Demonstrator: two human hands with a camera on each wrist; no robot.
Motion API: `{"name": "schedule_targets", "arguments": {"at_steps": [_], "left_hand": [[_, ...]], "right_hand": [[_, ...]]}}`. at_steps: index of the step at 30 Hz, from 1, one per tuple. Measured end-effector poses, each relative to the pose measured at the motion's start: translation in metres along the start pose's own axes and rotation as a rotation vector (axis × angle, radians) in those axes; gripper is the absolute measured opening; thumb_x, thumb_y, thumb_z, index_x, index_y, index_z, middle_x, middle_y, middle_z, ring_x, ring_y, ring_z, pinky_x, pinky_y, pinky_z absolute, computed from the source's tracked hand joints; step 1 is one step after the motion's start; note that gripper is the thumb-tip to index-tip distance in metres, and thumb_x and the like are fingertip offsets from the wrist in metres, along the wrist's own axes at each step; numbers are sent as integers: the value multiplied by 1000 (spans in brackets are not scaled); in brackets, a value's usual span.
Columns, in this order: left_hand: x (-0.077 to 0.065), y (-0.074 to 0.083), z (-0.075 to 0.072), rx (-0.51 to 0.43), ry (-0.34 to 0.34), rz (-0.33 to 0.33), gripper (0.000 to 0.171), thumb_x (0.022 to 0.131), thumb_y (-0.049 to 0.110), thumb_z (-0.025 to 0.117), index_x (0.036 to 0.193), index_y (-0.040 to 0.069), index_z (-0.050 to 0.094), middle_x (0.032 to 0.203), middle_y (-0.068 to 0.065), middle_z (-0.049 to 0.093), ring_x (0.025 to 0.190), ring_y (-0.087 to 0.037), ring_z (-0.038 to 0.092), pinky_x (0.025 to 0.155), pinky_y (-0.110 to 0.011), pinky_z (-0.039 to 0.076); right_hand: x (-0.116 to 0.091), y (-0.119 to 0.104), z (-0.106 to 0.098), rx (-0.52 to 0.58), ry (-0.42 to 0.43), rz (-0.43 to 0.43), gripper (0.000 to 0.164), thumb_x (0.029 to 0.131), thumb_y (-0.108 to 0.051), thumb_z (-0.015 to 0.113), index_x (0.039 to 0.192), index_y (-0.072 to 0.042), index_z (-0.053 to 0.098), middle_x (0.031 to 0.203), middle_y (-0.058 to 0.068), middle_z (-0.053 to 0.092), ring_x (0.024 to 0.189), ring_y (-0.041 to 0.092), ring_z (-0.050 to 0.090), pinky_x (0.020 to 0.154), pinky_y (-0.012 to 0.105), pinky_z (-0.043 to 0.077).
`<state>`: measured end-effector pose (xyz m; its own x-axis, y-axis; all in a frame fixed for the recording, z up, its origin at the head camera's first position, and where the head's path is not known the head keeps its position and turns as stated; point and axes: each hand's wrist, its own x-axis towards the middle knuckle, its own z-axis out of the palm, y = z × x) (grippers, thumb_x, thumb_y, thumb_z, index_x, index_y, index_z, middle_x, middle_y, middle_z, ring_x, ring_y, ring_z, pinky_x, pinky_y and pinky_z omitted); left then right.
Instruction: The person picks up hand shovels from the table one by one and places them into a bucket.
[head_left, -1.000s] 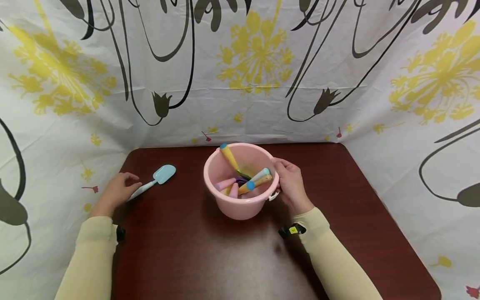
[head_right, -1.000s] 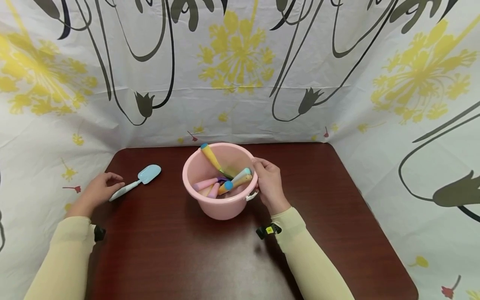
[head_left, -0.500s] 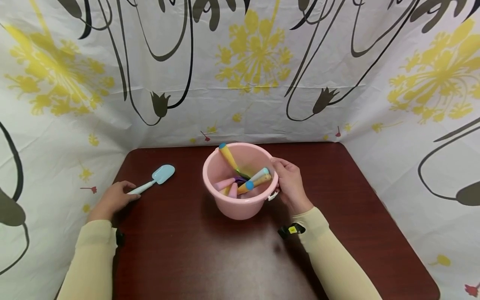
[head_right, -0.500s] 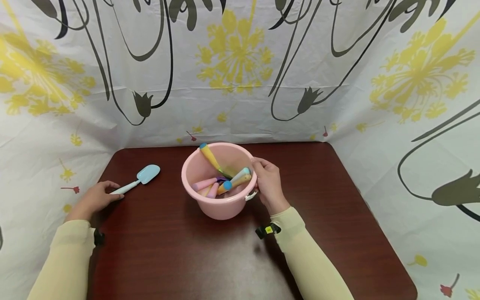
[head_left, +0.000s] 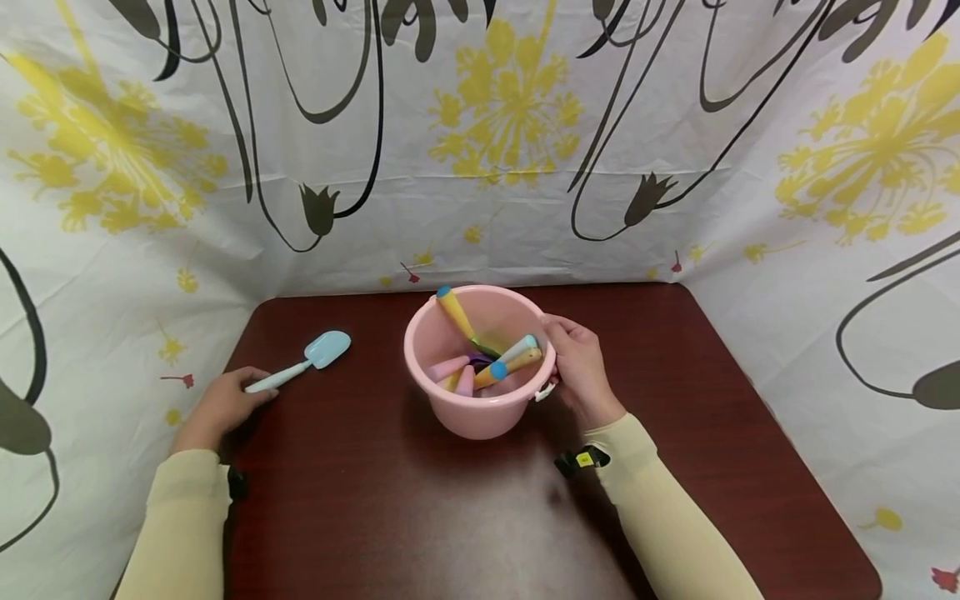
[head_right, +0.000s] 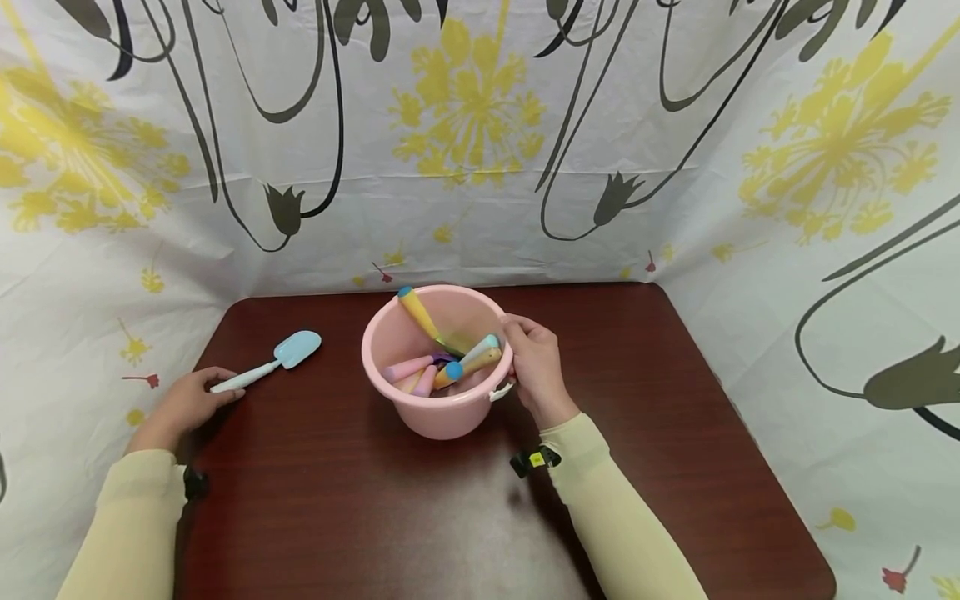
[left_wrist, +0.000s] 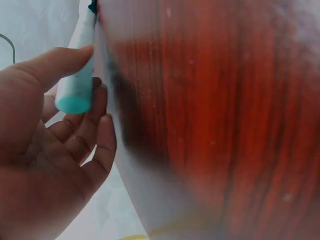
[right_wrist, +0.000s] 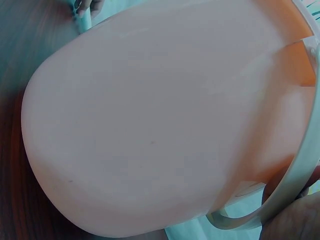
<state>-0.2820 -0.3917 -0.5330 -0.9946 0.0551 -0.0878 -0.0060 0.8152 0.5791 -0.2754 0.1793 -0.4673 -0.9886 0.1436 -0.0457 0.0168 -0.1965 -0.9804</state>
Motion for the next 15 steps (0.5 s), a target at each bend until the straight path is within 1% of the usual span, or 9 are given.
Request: {"name": "schedule_targets", "arguments": {"at_steps": [3,5,8,11,15], "left_hand": [[-1,-2,2,-42,48,0,45,109,32,73,137,-4,67,122,-27,68,98,-36,58,81,-46,49],[-2,-2,3,-71,92,7,47,110,35,71,138,-3,67,117,-23,69,93,-31,56,76,-40,48],[-4,-1,3,-98,155,16,48,110,38,71,139,-1,68,114,-20,69,88,-27,54,71,-35,47],[-5,1,3,-118,189,5,49,110,41,71,139,2,70,114,-19,68,88,-27,53,70,-33,47],[-7,6,3,-151,201,-27,53,110,47,69,141,4,70,122,-20,67,95,-29,53,73,-30,46]], "right_hand": [[1,-1,0,-1,-3,4,36,112,-30,68,134,-3,74,70,1,64,43,7,53,41,19,43],[1,0,0,3,-5,0,36,112,-30,68,134,-2,74,69,0,63,43,7,52,41,19,43],[3,-1,0,5,-6,-10,35,112,-29,68,134,-2,74,68,0,63,43,7,52,41,19,42],[4,-1,0,4,-2,-11,36,111,-29,68,134,-2,74,69,1,64,42,7,52,41,19,42],[4,-1,0,-8,7,3,37,111,-30,69,135,-2,74,70,1,65,43,7,52,41,19,43]]}}
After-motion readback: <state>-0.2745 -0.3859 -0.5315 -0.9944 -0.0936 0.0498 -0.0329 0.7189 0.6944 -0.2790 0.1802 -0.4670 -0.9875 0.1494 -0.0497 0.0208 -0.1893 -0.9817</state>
